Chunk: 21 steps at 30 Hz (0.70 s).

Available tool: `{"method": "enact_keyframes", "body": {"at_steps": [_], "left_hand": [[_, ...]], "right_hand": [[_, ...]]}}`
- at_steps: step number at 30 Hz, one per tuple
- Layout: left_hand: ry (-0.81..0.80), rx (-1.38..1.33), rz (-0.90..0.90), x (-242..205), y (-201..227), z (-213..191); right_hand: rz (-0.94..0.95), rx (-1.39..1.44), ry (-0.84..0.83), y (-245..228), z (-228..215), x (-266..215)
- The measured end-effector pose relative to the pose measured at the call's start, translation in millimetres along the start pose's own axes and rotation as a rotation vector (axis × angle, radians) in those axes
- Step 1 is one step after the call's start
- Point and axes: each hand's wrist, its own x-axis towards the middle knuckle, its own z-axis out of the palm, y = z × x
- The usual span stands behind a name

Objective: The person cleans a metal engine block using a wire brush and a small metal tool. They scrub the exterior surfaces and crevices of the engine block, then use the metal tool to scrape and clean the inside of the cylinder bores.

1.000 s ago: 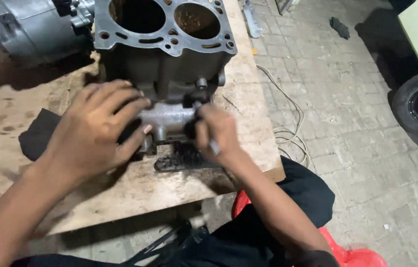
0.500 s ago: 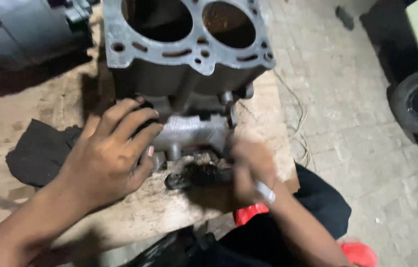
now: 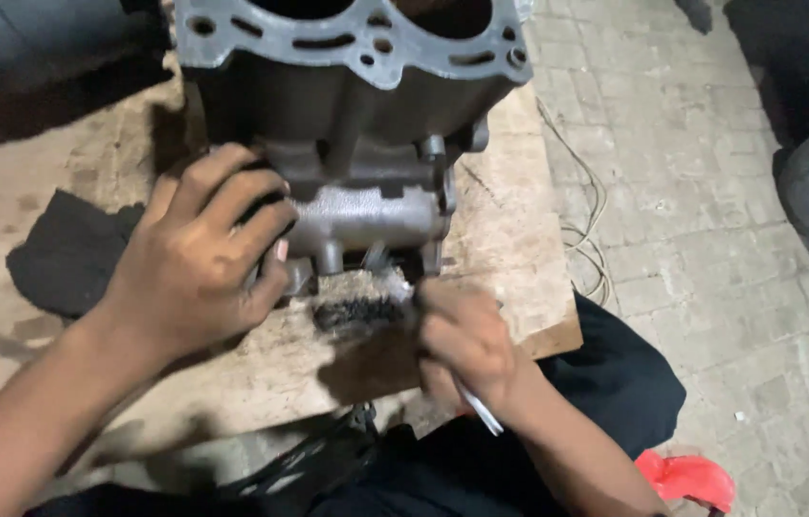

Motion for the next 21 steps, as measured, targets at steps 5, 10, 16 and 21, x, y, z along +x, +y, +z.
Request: {"method": "enact_keyframes", "body": {"at_steps": [5, 10, 16, 21], "left_hand": [[0.001, 0.017, 0.013, 1, -1, 1], [0.009, 0.037, 0.002, -2, 3, -3], [-0.016, 0.051, 0.008, -2, 2, 1], [0.009, -0.005, -0.007, 2, 4, -4]], "right_hand": [[0.143, -0.086, -0.197, 8, 9, 0], [0.034, -0.279, -0.022, 17, 14, 2], [-0.035, -0.212, 0.066, 26, 19, -2], [0.032, -0.101, 0.005, 22, 14, 0]]}}
